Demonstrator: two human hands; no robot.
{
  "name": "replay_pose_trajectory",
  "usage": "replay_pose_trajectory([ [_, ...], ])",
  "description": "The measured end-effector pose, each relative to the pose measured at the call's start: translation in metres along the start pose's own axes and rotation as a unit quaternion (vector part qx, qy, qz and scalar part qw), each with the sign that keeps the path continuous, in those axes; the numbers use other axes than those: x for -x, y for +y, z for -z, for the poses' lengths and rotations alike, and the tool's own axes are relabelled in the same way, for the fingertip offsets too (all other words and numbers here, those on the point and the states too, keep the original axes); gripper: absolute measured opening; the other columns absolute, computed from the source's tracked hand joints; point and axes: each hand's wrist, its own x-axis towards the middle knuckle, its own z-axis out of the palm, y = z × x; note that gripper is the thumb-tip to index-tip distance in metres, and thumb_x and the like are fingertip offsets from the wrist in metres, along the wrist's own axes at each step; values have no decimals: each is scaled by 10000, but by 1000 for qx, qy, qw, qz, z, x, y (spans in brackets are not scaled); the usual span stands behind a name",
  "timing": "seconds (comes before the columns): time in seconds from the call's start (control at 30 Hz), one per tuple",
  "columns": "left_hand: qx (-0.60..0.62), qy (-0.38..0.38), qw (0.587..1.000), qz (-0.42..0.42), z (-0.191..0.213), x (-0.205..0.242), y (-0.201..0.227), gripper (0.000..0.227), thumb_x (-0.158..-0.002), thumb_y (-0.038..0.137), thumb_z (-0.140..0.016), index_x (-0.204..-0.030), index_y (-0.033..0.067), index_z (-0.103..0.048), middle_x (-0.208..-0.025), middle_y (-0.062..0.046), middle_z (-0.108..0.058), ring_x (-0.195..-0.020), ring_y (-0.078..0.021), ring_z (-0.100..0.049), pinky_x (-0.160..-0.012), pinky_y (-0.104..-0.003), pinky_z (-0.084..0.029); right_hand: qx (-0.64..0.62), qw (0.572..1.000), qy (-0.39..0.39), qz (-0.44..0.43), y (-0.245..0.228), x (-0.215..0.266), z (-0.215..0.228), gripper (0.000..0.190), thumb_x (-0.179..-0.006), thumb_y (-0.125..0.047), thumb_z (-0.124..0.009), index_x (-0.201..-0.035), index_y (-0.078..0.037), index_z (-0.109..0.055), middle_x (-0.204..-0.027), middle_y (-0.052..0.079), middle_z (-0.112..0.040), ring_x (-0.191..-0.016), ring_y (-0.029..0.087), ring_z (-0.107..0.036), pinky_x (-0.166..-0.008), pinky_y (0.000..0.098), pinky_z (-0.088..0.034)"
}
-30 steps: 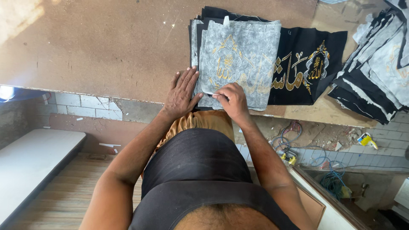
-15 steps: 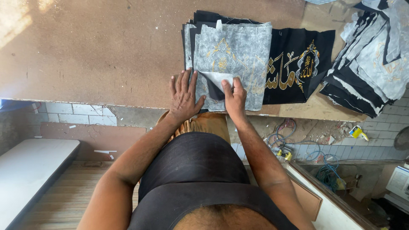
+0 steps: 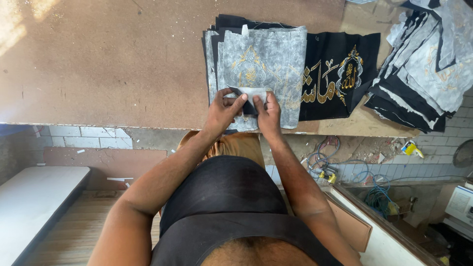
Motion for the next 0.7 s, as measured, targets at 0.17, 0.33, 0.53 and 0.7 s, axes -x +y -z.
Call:
replay_pose_trajectory([
  [0.17, -75, -20, 997, 15, 9, -7, -7, 579, -841, 295, -840, -1170, -99, -573, -728, -100, -661, -542, -118, -614, -431, -285, -495, 151, 986, 2, 70, -6, 2, -2, 174, -1071, -193, -649, -1093, -24, -614, -927, 71, -696, -868, 114, -637, -764, 308, -530],
  [0.33, -136, 18, 984, -116, 22, 8, -18, 525, -849, 215, -857, -1186, -64, -566, -645, 1, -672, -557, -109, -676, -492, -262, -527, 242, 964, 9, 105, -23, 5, -9, 216, -1037, -215, -682, -1078, -25, -587, -908, 93, -676, -822, 195, -663, -718, 366, -524],
  [0.53, -499, 141, 807, -284, 18, 26, -42, 787, -883, 259, -724, -1516, 6, -330, -1441, -257, -526, -1293, -381, -519, -1070, -567, -397, 467, 836, -18, 288, -34, 14, -24, 274, -805, -161, -801, -996, -61, -634, -910, 83, -636, -838, 254, -591, -678, 434, -476],
  [0.7, -576, 47, 757, -306, 16, 13, -73, 864, -1037, 440, -520, -1633, -63, -148, -1740, -230, -86, -1625, -354, -52, -1256, -558, 70, 542, 797, -24, 265, -7, 13, -29, 207, -726, -18, -756, -920, -50, -690, -858, 69, -649, -797, 205, -574, -607, 361, -472],
])
